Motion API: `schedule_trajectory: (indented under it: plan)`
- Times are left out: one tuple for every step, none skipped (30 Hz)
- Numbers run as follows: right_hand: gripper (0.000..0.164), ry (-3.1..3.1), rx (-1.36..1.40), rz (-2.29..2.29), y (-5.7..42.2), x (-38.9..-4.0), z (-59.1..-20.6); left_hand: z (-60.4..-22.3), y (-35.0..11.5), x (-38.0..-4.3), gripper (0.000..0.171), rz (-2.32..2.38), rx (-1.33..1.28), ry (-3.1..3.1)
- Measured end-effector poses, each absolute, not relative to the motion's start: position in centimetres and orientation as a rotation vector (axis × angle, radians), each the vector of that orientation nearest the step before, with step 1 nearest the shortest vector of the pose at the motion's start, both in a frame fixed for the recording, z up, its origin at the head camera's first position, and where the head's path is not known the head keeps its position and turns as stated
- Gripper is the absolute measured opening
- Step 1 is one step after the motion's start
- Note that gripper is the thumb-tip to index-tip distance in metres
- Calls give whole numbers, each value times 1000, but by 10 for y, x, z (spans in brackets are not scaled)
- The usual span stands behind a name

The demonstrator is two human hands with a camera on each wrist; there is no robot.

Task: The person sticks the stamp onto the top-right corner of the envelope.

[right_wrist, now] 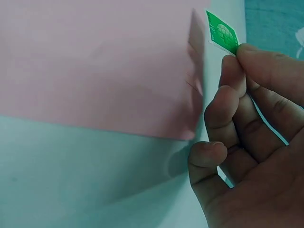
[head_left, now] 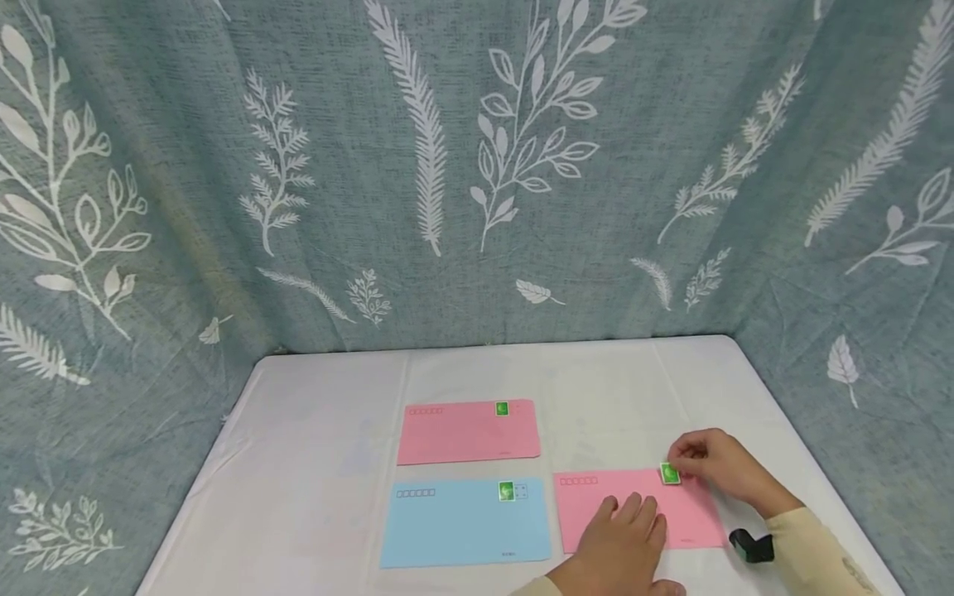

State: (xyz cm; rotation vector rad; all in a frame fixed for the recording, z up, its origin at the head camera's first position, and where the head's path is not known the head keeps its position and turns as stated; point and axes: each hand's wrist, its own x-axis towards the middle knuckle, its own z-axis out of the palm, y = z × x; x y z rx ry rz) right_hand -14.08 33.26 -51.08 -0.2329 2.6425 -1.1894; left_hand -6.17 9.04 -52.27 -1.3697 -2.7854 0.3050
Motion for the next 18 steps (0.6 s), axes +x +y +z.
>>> schedule_trajectory:
  plan:
    - [4, 2641, -234, -1186, 332, -140, -512, -522, 92, -62, 80, 302, -1372, -2794]
    - [3, 2644, -234, -1179, 332, -139, -513, -522, 94, -62, 80, 299, -1373, -2802]
    - [3, 2647, -230, -1170, 332, -139, -515, -521, 95, -62, 80, 296, -1376, -2816]
    - [4, 2652, -225, -1160, 331, -139, -516, -521, 96, -62, 80, 296, -1377, -2832]
    - [4, 2663, -228, -1145, 331, -138, -517, -521, 98, -62, 79, 299, -1378, -2850]
    - [4, 2670, -217, -1137, 330, -138, -518, -521, 99, -62, 78, 297, -1380, -2864]
    - [4, 2677, -205, -1133, 330, -138, -518, -521, 100, -63, 77, 292, -1378, -2872]
    - [4, 2686, -193, -1128, 329, -137, -519, -522, 100, -63, 75, 287, -1376, -2881]
    - [4, 2695, -184, -1120, 328, -137, -519, -522, 101, -64, 74, 286, -1374, -2886]
    - [4, 2705, -178, -1114, 328, -136, -520, -523, 102, -64, 72, 283, -1370, -2883]
    - [4, 2715, -173, -1108, 327, -136, -520, -523, 103, -65, 71, 283, -1369, -2882]
    - [4, 2721, -157, -1108, 326, -135, -521, -524, 104, -65, 70, 280, -1366, -2878]
    - [4, 2730, -151, -1105, 326, -134, -521, -525, 105, -66, 68, 277, -1364, -2880]
    - [4, 2739, -147, -1102, 325, -134, -522, -525, 105, -66, 68, 276, -1365, -2885]
    - [5, 2747, -146, -1101, 325, -133, -522, -526, 106, -67, 67, 279, -1367, -2887]
    - [5, 2753, -145, -1101, 325, -133, -523, -527, 107, -67, 67, 279, -1369, -2890]
    - [5, 2759, -146, -1100, 324, -132, -523, -527, 107, -67, 66, 279, -1371, -2896]
    - [5, 2764, -149, -1099, 324, -132, -523, -528, 108, -67, 66, 274, -1372, -2899]
